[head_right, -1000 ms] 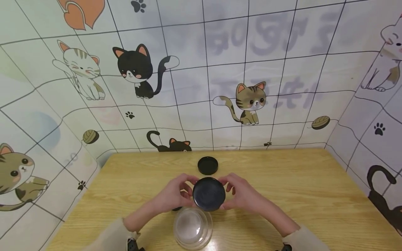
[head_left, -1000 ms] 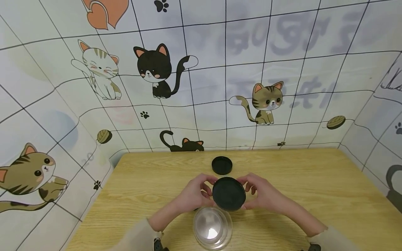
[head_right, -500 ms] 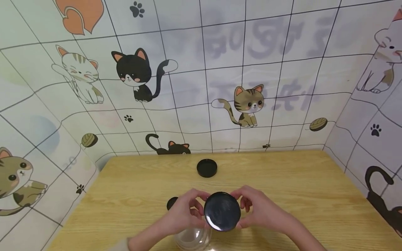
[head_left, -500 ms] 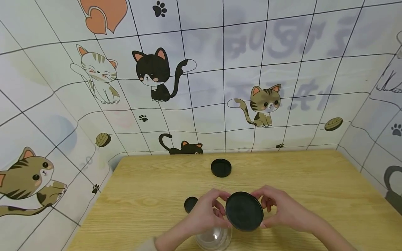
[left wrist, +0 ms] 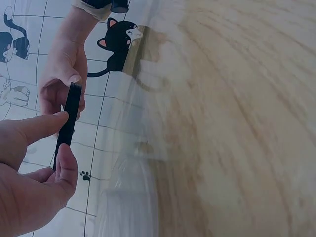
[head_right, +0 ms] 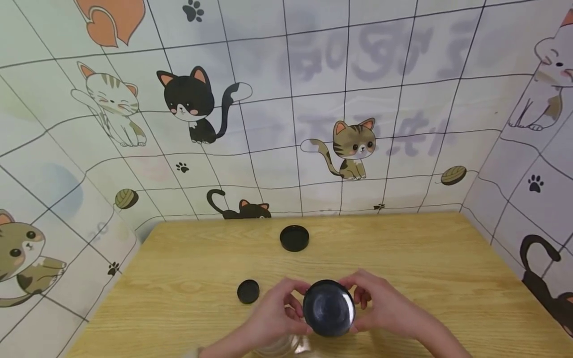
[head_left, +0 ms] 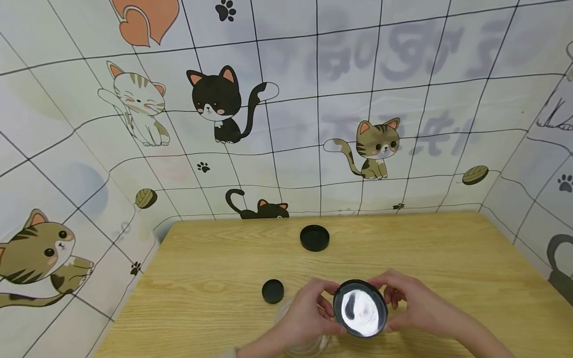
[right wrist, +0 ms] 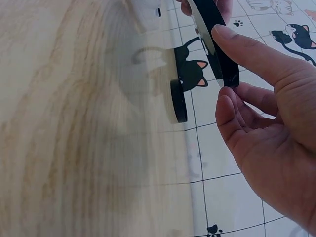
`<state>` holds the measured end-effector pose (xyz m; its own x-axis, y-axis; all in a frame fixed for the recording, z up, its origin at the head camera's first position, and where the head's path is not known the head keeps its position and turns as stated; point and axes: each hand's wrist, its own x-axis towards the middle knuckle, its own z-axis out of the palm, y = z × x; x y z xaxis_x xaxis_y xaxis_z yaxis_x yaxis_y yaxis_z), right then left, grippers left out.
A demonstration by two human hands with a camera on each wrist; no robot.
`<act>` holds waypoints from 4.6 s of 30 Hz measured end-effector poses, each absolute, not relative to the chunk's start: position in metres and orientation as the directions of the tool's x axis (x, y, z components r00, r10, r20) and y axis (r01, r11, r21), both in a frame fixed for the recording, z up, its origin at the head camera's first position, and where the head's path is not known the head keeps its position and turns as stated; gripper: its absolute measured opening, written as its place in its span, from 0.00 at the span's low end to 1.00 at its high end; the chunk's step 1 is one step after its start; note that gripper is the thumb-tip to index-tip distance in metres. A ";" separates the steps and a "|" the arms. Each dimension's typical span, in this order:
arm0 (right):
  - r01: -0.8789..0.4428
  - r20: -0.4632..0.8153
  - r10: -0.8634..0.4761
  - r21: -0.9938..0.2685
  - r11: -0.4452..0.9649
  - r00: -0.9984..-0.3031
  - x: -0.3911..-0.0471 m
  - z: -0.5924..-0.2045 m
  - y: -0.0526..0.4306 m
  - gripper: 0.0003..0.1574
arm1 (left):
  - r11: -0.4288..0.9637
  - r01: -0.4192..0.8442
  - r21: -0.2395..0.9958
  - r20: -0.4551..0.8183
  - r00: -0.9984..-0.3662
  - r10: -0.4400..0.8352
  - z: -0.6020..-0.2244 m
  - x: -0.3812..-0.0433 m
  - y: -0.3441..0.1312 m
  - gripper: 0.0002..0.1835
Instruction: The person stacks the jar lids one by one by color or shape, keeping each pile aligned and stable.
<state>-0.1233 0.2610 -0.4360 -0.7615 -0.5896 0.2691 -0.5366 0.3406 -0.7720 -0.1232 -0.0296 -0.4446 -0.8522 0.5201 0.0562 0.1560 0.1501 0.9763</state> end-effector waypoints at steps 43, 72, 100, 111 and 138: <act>-0.286 -0.011 -0.565 -0.854 0.435 -0.825 -0.109 -0.479 0.302 0.49 | 0.291 0.125 0.949 -0.020 -0.894 0.447 -0.484 -0.097 0.031 0.37; -0.306 0.027 -0.562 -0.860 0.409 -0.827 -0.117 -0.471 0.307 0.54 | 0.229 -0.106 0.968 -0.184 -0.918 0.352 -0.473 -0.084 0.031 0.43; -0.221 0.046 -0.377 -0.872 0.436 -0.925 -0.228 -0.433 0.229 0.41 | 0.057 0.043 0.997 0.006 -0.846 0.533 -0.435 -0.242 -0.068 0.40; -0.149 -0.061 -0.440 -0.892 0.427 -0.896 -0.265 -0.449 0.205 0.44 | 0.147 0.018 0.989 -0.056 -0.875 0.482 -0.452 -0.286 -0.060 0.42; -0.104 -0.139 -0.370 -0.819 0.564 -0.919 -0.301 -0.471 0.180 0.50 | 0.230 -0.062 0.971 -0.135 -0.940 0.315 -0.482 -0.303 -0.068 0.47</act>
<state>-0.3008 0.1795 -0.4707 -0.9186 -0.3700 -0.1386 -0.1036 0.5640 -0.8192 -0.3033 -0.0683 -0.4817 -0.9395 0.3150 -0.1346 -0.0619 0.2303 0.9711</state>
